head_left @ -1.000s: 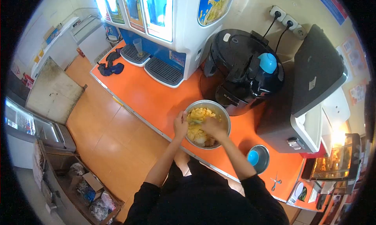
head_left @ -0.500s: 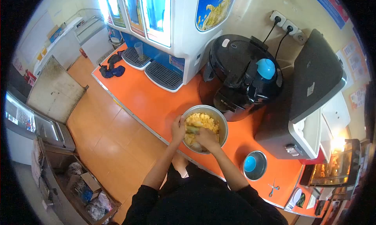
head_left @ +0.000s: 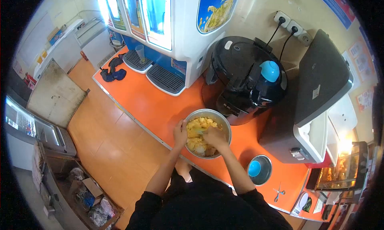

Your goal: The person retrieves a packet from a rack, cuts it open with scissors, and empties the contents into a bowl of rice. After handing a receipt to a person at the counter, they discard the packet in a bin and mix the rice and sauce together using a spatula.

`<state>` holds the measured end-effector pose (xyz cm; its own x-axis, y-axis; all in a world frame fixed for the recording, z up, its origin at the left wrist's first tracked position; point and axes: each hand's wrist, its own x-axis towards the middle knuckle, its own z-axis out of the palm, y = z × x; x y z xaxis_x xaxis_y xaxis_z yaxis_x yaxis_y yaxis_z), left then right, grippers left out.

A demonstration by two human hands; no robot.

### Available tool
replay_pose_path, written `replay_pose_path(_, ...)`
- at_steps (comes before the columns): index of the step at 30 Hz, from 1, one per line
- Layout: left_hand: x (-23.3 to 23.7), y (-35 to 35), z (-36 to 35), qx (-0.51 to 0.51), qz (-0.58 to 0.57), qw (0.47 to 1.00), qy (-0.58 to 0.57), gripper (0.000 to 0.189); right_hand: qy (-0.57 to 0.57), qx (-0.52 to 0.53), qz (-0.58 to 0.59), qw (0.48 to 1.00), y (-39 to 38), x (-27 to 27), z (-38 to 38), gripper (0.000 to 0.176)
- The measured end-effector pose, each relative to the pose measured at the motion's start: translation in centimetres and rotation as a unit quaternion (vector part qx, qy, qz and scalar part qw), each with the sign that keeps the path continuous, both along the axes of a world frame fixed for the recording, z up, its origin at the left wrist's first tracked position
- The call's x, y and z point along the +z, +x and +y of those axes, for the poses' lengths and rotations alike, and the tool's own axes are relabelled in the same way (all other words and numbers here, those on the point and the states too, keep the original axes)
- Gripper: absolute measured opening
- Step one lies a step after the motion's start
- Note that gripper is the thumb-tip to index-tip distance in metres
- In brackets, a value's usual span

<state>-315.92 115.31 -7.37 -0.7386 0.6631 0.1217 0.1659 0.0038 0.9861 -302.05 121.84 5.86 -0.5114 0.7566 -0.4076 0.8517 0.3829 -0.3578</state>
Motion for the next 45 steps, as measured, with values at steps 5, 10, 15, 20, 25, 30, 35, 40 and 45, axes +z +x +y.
replay_pose_path(5,-0.9,0.1,0.3,-0.002,-0.027,1.000,0.006,0.038,0.034,0.024,0.025,0.999,-0.5,-3.8,-2.0,0.036)
replay_pose_path(10,-0.5,-0.2,0.0,0.003,0.013,1.000,-0.021,0.037,0.040,0.046,-0.005,0.998,-0.4,1.3,-0.7,0.033)
replay_pose_path(15,0.7,0.2,-0.5,0.021,0.044,0.998,-0.043,0.037,0.105,0.066,0.005,0.992,0.1,2.0,-1.8,0.032)
replay_pose_path(20,1.2,-0.3,0.0,0.010,0.038,0.999,-0.036,0.034,0.069,0.002,0.006,0.998,0.8,-1.9,0.7,0.031)
replay_pose_path(25,1.8,0.6,-0.2,0.022,-0.002,1.000,-0.002,0.033,0.053,0.019,0.011,0.998,0.1,0.9,-0.5,0.034)
replay_pose_path(30,-0.5,0.2,-0.5,-0.008,-0.041,0.999,-0.017,0.034,0.000,0.012,0.034,0.999,0.0,2.5,-0.4,0.036)
replay_pose_path(35,-0.4,0.0,0.3,-0.005,-0.036,0.999,0.012,0.034,-0.028,0.043,0.029,0.998,-0.6,1.8,-2.3,0.039)
replay_pose_path(40,-0.2,0.2,-0.1,0.003,-0.065,0.998,-0.014,0.035,-0.075,0.003,0.003,0.997,-0.5,0.0,-2.2,0.039)
replay_pose_path(45,1.6,0.3,-0.5,0.012,-0.018,1.000,-0.011,0.035,-0.029,-0.032,0.039,0.998,-0.9,4.9,-2.8,0.035)
